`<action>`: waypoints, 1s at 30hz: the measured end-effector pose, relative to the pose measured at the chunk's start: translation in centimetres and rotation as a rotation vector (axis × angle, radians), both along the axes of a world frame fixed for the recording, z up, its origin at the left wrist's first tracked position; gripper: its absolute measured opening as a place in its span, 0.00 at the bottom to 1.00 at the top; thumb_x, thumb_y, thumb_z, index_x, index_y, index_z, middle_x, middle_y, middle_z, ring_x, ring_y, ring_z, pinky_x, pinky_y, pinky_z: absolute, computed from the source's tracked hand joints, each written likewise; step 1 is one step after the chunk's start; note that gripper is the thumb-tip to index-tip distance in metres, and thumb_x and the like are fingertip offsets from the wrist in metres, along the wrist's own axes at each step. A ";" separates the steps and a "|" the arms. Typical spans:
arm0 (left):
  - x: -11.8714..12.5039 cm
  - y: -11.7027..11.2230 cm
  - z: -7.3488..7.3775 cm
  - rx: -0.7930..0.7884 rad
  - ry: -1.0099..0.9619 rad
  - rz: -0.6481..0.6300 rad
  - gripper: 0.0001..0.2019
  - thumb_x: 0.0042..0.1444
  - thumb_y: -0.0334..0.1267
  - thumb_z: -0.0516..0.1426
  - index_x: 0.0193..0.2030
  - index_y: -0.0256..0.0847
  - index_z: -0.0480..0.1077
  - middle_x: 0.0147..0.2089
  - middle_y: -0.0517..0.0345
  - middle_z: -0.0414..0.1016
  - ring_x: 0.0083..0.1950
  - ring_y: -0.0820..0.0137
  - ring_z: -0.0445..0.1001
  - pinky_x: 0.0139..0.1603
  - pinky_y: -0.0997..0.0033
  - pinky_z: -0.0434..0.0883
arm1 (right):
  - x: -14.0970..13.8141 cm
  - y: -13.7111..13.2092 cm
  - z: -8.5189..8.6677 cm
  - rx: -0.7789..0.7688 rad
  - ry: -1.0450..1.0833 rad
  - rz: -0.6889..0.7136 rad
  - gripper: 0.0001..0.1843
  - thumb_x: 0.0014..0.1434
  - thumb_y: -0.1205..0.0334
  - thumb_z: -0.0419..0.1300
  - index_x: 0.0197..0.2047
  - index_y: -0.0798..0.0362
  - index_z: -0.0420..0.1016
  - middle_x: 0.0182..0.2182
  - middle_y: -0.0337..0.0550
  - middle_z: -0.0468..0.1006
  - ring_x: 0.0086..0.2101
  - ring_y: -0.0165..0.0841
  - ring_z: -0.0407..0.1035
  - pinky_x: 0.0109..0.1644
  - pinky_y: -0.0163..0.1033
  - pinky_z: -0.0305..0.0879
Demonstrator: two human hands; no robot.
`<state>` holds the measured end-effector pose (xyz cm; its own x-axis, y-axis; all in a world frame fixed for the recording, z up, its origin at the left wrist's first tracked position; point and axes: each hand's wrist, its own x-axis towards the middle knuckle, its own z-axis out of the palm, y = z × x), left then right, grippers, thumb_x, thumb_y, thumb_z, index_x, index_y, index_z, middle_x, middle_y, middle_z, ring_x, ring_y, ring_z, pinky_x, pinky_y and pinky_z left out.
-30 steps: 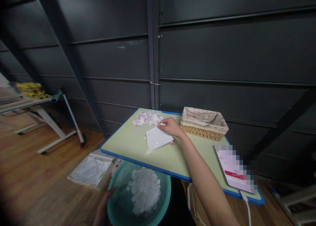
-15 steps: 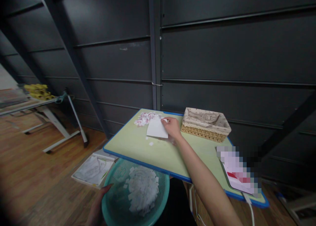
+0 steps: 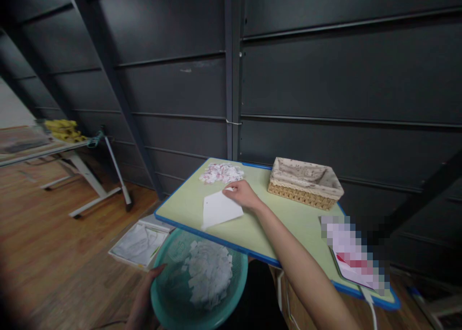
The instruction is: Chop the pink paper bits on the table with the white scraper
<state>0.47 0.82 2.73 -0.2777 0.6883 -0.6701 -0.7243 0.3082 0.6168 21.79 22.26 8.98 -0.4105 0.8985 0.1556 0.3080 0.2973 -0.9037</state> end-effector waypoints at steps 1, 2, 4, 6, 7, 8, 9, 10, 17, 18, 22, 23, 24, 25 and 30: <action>0.1 -0.1 0.3 0.007 0.011 -0.010 0.13 0.51 0.31 0.57 0.43 0.30 0.75 0.29 0.47 0.83 0.41 0.53 0.81 0.48 0.51 0.74 | -0.3 -0.4 0.1 -0.037 0.009 0.056 0.18 0.48 0.51 0.62 0.32 0.59 0.79 0.21 0.43 0.76 0.21 0.28 0.64 0.21 0.31 0.52; 0.2 -0.2 0.5 0.013 0.024 -0.025 0.13 0.51 0.32 0.57 0.43 0.30 0.75 0.29 0.47 0.83 0.41 0.54 0.81 0.48 0.51 0.75 | -0.5 -0.7 0.2 -0.072 0.028 0.093 0.18 0.47 0.50 0.63 0.32 0.59 0.79 0.21 0.42 0.76 0.20 0.28 0.64 0.21 0.31 0.52; 0.2 -0.5 0.6 0.041 0.017 -0.055 0.13 0.52 0.33 0.57 0.43 0.30 0.74 0.29 0.48 0.83 0.40 0.54 0.81 0.46 0.51 0.75 | -0.5 -0.8 0.6 -0.118 0.098 0.083 0.20 0.46 0.49 0.64 0.33 0.59 0.79 0.21 0.43 0.76 0.20 0.28 0.64 0.22 0.31 0.53; 0.0 -0.7 0.4 0.045 -0.008 -0.069 0.13 0.52 0.34 0.58 0.44 0.31 0.74 0.29 0.49 0.84 0.40 0.54 0.81 0.45 0.52 0.76 | 0.4 -0.4 1.2 -0.094 0.163 -0.052 0.20 0.45 0.50 0.63 0.34 0.59 0.79 0.23 0.44 0.77 0.21 0.30 0.65 0.22 0.32 0.55; 0.0 -0.7 0.3 0.038 -0.017 -0.070 0.13 0.52 0.34 0.58 0.44 0.32 0.74 0.29 0.50 0.84 0.40 0.54 0.81 0.45 0.52 0.76 | 1.1 0.0 1.5 -0.047 0.175 -0.148 0.19 0.45 0.51 0.62 0.34 0.59 0.79 0.24 0.44 0.77 0.22 0.30 0.66 0.23 0.33 0.55; -0.1 -0.7 0.1 0.032 -0.018 -0.068 0.12 0.52 0.33 0.58 0.43 0.32 0.74 0.27 0.52 0.83 0.40 0.54 0.81 0.45 0.53 0.76 | 1.9 0.5 1.8 0.010 0.143 -0.226 0.18 0.46 0.52 0.61 0.34 0.59 0.79 0.25 0.45 0.78 0.23 0.31 0.66 0.23 0.33 0.55; -0.2 -0.6 -0.1 0.035 -0.016 -0.067 0.10 0.52 0.33 0.58 0.41 0.33 0.74 0.26 0.53 0.83 0.40 0.54 0.81 0.45 0.54 0.76 | 2.7 1.0 2.1 0.076 0.098 -0.291 0.17 0.45 0.54 0.61 0.32 0.60 0.79 0.25 0.46 0.78 0.23 0.32 0.66 0.24 0.33 0.55; -0.2 -0.6 -0.3 0.045 -0.012 -0.070 0.08 0.52 0.33 0.58 0.39 0.34 0.74 0.24 0.54 0.82 0.41 0.55 0.81 0.45 0.55 0.76 | 3.5 1.6 2.3 0.131 0.054 -0.332 0.17 0.45 0.55 0.60 0.31 0.60 0.80 0.26 0.46 0.78 0.25 0.32 0.67 0.25 0.34 0.56; -0.1 -0.6 -0.7 0.075 -0.033 -0.060 0.05 0.51 0.34 0.58 0.33 0.35 0.74 0.24 0.53 0.82 0.41 0.56 0.81 0.46 0.56 0.75 | 4.7 2.6 1.9 0.212 -0.147 -0.302 0.17 0.46 0.56 0.58 0.30 0.61 0.81 0.26 0.47 0.79 0.26 0.33 0.67 0.26 0.34 0.55; -0.1 -0.6 -0.6 0.080 -0.031 -0.061 0.05 0.51 0.33 0.58 0.34 0.35 0.74 0.24 0.53 0.82 0.41 0.56 0.81 0.47 0.56 0.75 | 4.4 2.5 1.8 0.214 -0.156 -0.280 0.17 0.46 0.56 0.58 0.29 0.60 0.81 0.26 0.47 0.79 0.26 0.33 0.66 0.26 0.34 0.55; 0.2 -0.5 -0.6 0.084 -0.002 -0.066 0.03 0.50 0.33 0.59 0.27 0.37 0.73 0.22 0.55 0.81 0.37 0.58 0.81 0.46 0.57 0.75 | 3.8 1.6 1.9 0.107 -0.124 -0.130 0.17 0.46 0.55 0.59 0.31 0.60 0.81 0.23 0.43 0.77 0.22 0.30 0.64 0.22 0.32 0.53; 0.3 -0.4 -0.6 0.087 0.009 -0.060 0.04 0.50 0.33 0.59 0.26 0.38 0.73 0.21 0.56 0.81 0.36 0.58 0.81 0.46 0.57 0.75 | 3.8 1.5 2.0 0.073 -0.102 -0.107 0.17 0.46 0.54 0.60 0.31 0.60 0.80 0.22 0.43 0.76 0.21 0.29 0.64 0.22 0.32 0.53; 0.3 -0.3 -0.6 0.090 0.014 -0.057 0.04 0.51 0.33 0.59 0.26 0.37 0.72 0.21 0.55 0.80 0.35 0.58 0.81 0.45 0.57 0.76 | 3.8 1.4 2.1 0.049 -0.079 -0.099 0.18 0.45 0.54 0.60 0.31 0.60 0.80 0.22 0.43 0.76 0.21 0.29 0.63 0.21 0.32 0.52; 0.4 -0.3 -0.7 0.090 0.014 -0.054 0.04 0.51 0.33 0.58 0.28 0.37 0.73 0.21 0.55 0.81 0.35 0.58 0.81 0.45 0.56 0.76 | 3.8 1.3 2.1 0.036 -0.056 -0.104 0.18 0.45 0.53 0.61 0.32 0.60 0.80 0.22 0.43 0.76 0.21 0.29 0.63 0.21 0.32 0.52; 0.5 -0.4 -0.3 0.082 -0.024 -0.077 0.12 0.51 0.32 0.58 0.43 0.30 0.73 0.25 0.51 0.82 0.42 0.55 0.81 0.47 0.55 0.75 | 3.5 1.0 2.2 0.032 -0.065 -0.105 0.17 0.44 0.54 0.62 0.30 0.61 0.80 0.21 0.42 0.75 0.20 0.27 0.61 0.20 0.31 0.50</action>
<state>0.99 0.38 2.40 -0.2061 0.7600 -0.6163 -0.7152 0.3129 0.6250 25.25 23.29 11.18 -0.3251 0.9319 0.1609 0.3966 0.2888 -0.8714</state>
